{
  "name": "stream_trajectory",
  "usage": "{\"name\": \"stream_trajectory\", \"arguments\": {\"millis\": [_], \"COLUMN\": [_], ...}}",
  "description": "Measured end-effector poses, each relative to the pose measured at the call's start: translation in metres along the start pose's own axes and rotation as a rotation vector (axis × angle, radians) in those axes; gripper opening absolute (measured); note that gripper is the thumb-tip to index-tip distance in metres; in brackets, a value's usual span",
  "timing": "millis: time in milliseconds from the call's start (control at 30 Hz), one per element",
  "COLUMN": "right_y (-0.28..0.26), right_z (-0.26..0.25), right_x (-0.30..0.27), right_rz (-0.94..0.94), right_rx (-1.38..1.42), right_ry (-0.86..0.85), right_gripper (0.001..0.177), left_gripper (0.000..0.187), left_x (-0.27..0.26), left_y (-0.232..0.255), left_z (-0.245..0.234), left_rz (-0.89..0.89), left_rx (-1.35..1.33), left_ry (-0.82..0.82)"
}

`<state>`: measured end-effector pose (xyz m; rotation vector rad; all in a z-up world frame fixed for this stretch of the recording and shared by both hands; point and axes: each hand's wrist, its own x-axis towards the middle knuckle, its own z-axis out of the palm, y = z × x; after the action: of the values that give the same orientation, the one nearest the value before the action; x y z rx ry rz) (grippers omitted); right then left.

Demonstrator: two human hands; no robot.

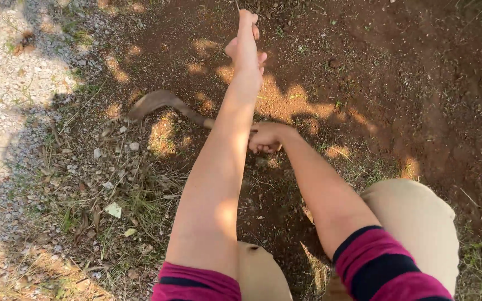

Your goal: Clearing weeds and grass from a patch of dirt using a hand scythe and pruning shears.

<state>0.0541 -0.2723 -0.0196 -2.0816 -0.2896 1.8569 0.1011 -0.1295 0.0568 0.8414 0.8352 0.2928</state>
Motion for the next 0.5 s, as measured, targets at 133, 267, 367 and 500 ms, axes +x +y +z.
{"name": "stream_trajectory", "arguments": {"millis": [133, 267, 367, 500], "right_y": [0.005, -0.016, -0.022, -0.007], "right_z": [-0.079, -0.164, -0.218, -0.252], "right_x": [-0.001, -0.006, -0.001, 0.035], "right_rz": [-0.085, 0.012, 0.018, -0.158], "right_rx": [0.063, 0.036, 0.129, 0.686], "right_ry": [0.019, 0.15, 0.196, 0.348], "right_gripper": [0.03, 0.019, 0.012, 0.013], "left_gripper": [0.048, 0.06, 0.072, 0.08], "left_x": [0.001, -0.002, -0.006, 0.009], "left_y": [0.024, 0.039, 0.052, 0.059], "left_z": [-0.017, -0.044, -0.065, -0.077], "left_rz": [-0.006, 0.113, 0.07, 0.072], "left_rx": [0.012, 0.153, 0.228, 0.237], "left_ry": [0.075, 0.025, 0.11, 0.213]}}
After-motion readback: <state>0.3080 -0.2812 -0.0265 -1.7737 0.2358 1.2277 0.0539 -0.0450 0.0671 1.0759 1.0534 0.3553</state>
